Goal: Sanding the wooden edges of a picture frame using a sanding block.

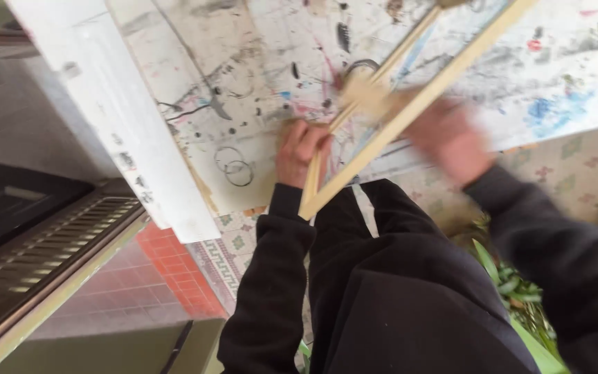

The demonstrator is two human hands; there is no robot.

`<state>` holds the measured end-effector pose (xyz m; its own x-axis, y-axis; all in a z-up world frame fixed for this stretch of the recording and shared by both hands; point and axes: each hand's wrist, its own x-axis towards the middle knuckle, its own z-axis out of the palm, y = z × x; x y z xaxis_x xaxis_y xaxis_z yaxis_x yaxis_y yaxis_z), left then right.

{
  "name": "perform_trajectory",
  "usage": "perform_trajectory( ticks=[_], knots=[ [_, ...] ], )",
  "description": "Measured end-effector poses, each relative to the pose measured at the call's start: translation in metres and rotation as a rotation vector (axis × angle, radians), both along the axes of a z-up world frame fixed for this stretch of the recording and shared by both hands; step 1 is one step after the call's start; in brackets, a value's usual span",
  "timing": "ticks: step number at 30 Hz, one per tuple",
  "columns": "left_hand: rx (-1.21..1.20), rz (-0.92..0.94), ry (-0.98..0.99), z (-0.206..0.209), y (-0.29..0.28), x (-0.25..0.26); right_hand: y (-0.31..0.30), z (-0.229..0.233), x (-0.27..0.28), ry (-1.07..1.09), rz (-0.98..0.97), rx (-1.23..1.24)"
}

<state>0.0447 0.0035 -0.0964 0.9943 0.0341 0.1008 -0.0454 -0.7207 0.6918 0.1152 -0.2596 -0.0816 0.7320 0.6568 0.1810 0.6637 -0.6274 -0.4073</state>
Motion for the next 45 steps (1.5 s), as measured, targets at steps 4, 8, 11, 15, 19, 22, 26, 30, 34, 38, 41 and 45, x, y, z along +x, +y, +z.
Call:
perform_trajectory(
  ticks=[4, 8, 11, 15, 19, 22, 26, 30, 34, 38, 41, 45],
  knots=[
    [-0.017, 0.016, 0.141, 0.013, 0.001, -0.018, 0.025, 0.032, -0.012, 0.46, -0.257, 0.071],
    [-0.002, 0.011, 0.064, 0.004, -0.001, -0.001, -0.002, -0.022, 0.001, 0.1, 0.076, -0.556],
    [0.013, 0.031, 0.037, 0.012, -0.001, -0.008, 0.003, -0.006, 0.017, 0.862, -0.32, -0.07],
    [-0.031, -0.016, 0.046, 0.009, -0.003, -0.001, 0.019, 0.01, -0.007, 0.651, -0.342, 0.357],
    [-0.009, 0.013, 0.085, 0.014, 0.002, -0.003, 0.039, 0.033, 0.024, 0.579, -0.057, -0.561],
    [-0.013, 0.007, 0.089, 0.024, 0.002, -0.011, 0.046, 0.038, -0.003, 0.384, 0.0, -0.442],
    [-0.054, -0.009, 0.057, 0.012, -0.002, 0.0, 0.026, 0.047, 0.028, 0.28, -0.027, -0.448],
    [-0.036, 0.011, 0.124, 0.021, 0.0, -0.012, 0.006, 0.014, 0.019, 0.591, -0.189, -0.243],
    [-0.045, -0.006, 0.092, 0.015, -0.006, 0.003, -0.02, 0.008, 0.015, 0.028, -0.066, -0.057],
    [-0.006, -0.007, 0.063, 0.026, 0.002, -0.005, -0.019, -0.019, 0.029, 0.263, -0.091, 0.04],
    [-0.06, -0.037, 0.064, 0.027, -0.002, 0.003, 0.012, 0.038, 0.011, 0.111, -0.053, 0.026],
    [-0.011, -0.013, 0.087, 0.014, 0.005, 0.001, -0.035, -0.019, 0.019, 0.13, -0.02, -0.053]
  ],
)
